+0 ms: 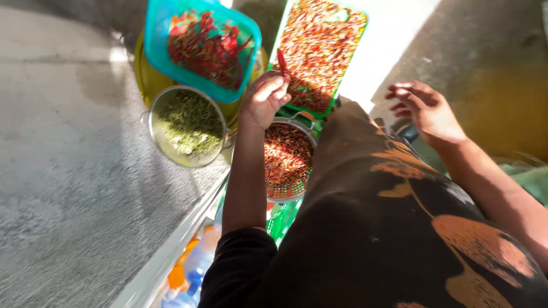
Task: The person removes stems from dried red chilies one at a time by hand and places the de-stemmed chilies into a blue basket. The person also picks up and handles green leafy material in a metal bowl.
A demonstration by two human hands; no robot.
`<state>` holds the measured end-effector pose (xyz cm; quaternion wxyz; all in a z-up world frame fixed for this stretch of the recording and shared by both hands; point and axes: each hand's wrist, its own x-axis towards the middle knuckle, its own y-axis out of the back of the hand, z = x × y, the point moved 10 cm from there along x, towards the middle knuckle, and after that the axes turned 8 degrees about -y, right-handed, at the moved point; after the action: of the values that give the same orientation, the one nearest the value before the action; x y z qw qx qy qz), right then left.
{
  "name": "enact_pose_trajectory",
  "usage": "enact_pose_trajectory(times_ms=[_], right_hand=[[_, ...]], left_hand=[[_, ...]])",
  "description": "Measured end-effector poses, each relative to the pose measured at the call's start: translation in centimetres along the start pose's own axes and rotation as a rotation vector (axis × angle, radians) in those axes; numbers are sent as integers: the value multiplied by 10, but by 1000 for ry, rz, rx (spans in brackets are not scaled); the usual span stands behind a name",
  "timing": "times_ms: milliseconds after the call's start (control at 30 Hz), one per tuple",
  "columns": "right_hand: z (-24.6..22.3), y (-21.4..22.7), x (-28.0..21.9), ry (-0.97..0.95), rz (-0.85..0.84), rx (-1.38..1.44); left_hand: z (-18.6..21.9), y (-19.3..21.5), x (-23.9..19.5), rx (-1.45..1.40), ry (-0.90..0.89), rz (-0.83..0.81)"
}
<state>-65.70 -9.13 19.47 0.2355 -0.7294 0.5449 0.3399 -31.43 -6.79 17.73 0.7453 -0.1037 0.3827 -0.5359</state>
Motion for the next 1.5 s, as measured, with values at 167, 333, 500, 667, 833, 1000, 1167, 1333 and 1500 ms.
enact_pose_trajectory(times_ms=[167, 333, 500, 667, 833, 1000, 1167, 1333, 1500], right_hand=[[-47, 6, -40, 109, -117, 133], [-62, -4, -62, 306, -400, 201], [-101, -39, -72, 359, -393, -155], [-108, -100, -33, 438, -530, -123], [-121, -112, -21, 455, -438, 17], [-112, -98, -7, 308, -290, 186], [-92, -103, 0, 134, -322, 422], [-79, -112, -4, 35, -385, 512], [-110, -97, -25, 331, -246, 156]], left_hand=[[-35, -131, -29, -183, 101, -373], [-15, -199, -59, 340, -68, -475], [25, -189, -78, 954, -526, -467], [55, -175, -95, 1551, -926, -318], [63, -161, -95, 1626, -1114, -316], [64, -127, -81, 1543, -992, -279], [36, -112, -61, 1237, -688, -263], [47, -139, -60, 705, -554, -291], [74, -158, -66, 1261, -701, -224]])
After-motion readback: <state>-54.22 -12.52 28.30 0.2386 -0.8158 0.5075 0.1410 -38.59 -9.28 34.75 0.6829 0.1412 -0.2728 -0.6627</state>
